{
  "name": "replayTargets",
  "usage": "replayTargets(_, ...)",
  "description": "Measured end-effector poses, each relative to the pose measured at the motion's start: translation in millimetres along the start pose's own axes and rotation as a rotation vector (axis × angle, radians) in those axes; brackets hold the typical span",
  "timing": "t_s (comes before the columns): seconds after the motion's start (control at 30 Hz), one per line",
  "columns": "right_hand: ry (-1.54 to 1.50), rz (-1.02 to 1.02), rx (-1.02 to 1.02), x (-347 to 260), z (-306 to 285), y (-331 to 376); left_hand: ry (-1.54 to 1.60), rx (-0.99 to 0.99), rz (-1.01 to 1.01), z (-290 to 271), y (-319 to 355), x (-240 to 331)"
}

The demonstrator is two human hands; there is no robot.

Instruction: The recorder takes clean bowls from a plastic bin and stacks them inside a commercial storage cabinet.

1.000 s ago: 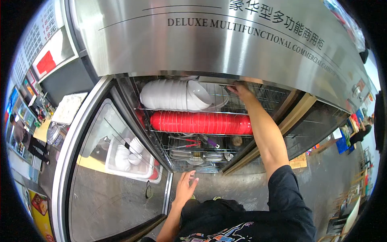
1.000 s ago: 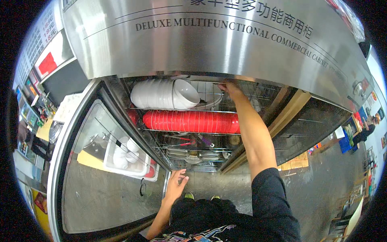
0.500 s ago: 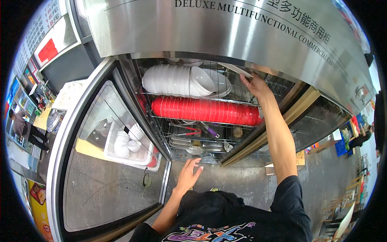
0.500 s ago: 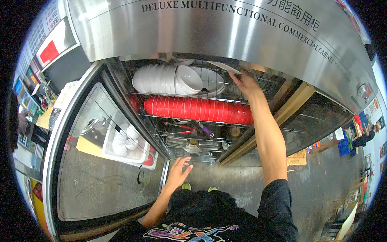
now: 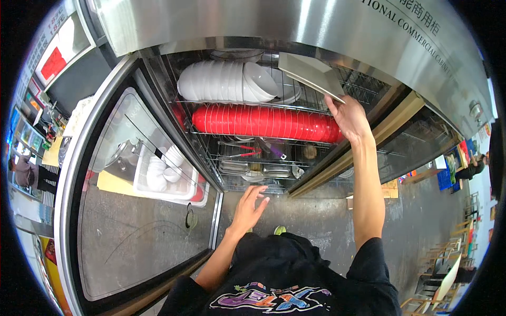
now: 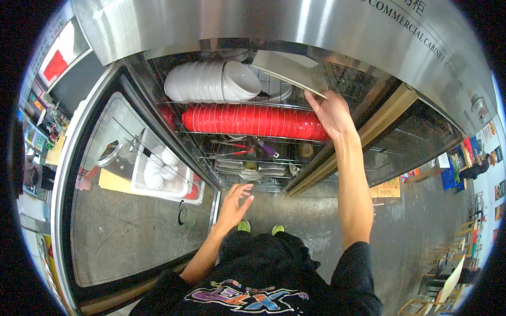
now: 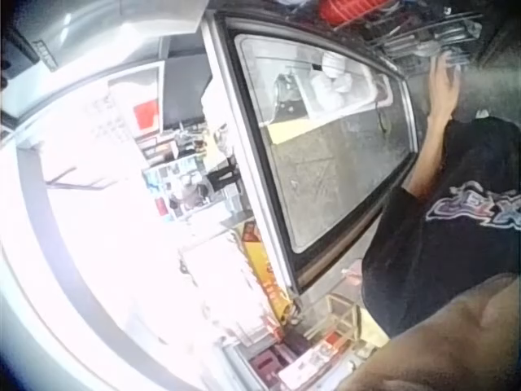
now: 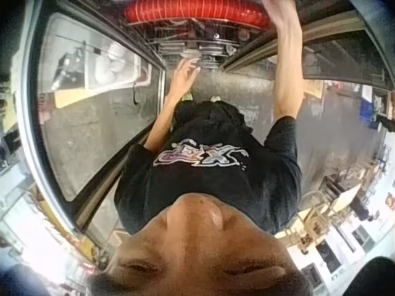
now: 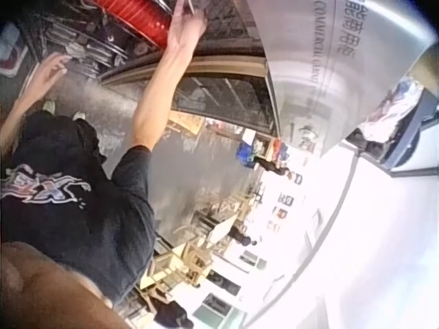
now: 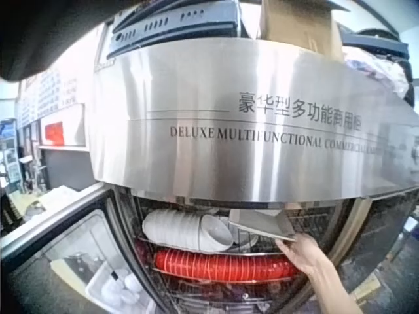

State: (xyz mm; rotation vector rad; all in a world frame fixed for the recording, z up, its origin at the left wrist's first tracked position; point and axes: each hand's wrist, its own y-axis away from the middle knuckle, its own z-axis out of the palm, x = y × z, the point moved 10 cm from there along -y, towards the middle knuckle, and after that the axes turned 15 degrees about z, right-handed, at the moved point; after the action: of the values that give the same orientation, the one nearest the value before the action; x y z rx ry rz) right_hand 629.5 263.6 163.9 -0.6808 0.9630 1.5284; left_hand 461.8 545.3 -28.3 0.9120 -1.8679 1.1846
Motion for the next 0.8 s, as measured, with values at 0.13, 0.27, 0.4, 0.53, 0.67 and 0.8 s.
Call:
replayTargets(0.13, 0.013, -0.036, -0.021, 8.9, 1.5, 44.6, 0.017, 0.01, 0.012, -2.5, -1.5, 6.0)
replayTargets(0.27, 0.088, -0.016, -0.053, 24.5, -14.4, 91.3, 0.101, 0.021, 0.007, -2.5, -9.6, 18.6)
replayTargets(0.4, 0.184, 0.088, 0.028, 72.2, -52.9, 120.7, 0.144, 0.04, 0.049, -9.2, -17.5, 31.0)
replayTargets(0.53, 0.24, 0.292, 0.031, 133.0, -59.3, 144.5, 0.317, 0.043, -0.127, -10.7, -0.3, 13.3)
replayTargets(0.67, 0.211, 0.502, 0.098, 176.7, -68.9, 151.4, 0.525, 0.129, -0.371, -11.5, 27.1, -29.5)
replayTargets(0.8, 0.17, 0.396, 0.068, 176.1, -57.5, 134.4, 0.834, 0.076, -0.306, -9.6, 9.6, -15.1)
